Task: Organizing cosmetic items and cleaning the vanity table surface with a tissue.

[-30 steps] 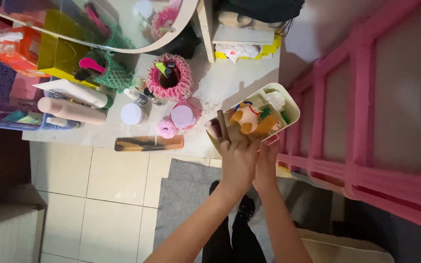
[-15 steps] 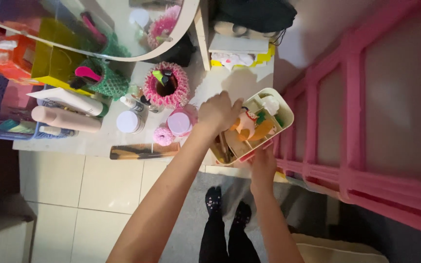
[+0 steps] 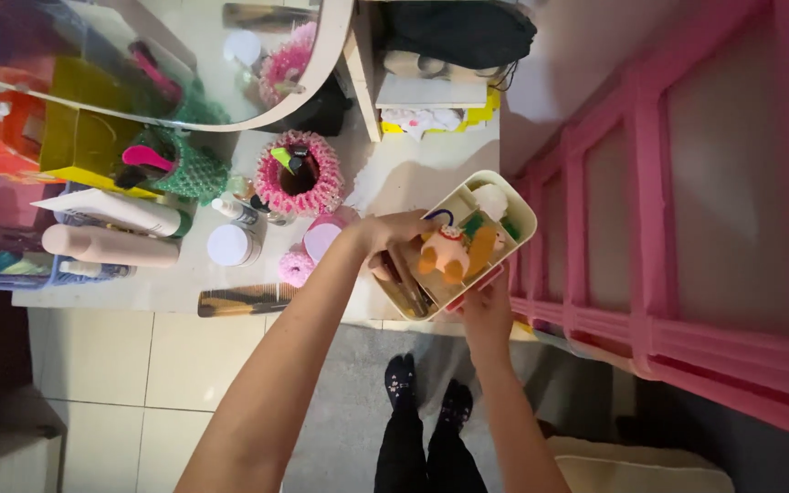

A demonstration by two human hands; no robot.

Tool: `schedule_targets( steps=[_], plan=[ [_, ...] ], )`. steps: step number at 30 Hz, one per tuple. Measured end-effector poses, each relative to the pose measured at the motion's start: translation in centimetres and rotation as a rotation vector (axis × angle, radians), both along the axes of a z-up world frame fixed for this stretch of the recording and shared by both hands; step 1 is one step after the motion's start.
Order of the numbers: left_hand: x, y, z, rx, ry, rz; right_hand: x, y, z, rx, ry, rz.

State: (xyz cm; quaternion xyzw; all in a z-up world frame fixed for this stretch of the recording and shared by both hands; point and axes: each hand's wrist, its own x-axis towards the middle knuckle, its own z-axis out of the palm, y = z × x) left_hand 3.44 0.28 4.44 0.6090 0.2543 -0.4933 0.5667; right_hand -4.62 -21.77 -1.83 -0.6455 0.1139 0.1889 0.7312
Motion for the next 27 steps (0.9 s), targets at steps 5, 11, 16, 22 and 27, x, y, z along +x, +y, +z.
schedule_targets(
  steps=[5,11,16,22,27],
  plan=[
    [-1.6,0.5,-0.6,-0.119,-0.098,0.091,0.3,-0.6,0.0,0.046,0.087,0.021],
    [-3.1,0.5,0.3,-0.064,-0.172,0.111,0.5,-1.5,0.1,0.049,0.222,0.062],
    [-4.3,0.4,2.6,-0.08,-0.164,0.21,1.1,-1.3,0.5,-0.055,0.256,0.104],
    [-5.9,0.3,-10.4,-0.361,-0.468,0.435,1.7,-1.7,-3.5,-0.318,-0.051,0.177],
    [-7.0,-0.9,-2.7,-0.28,-0.377,0.522,1.8,-6.4,-7.0,-0.542,-0.237,0.164]
  ],
)
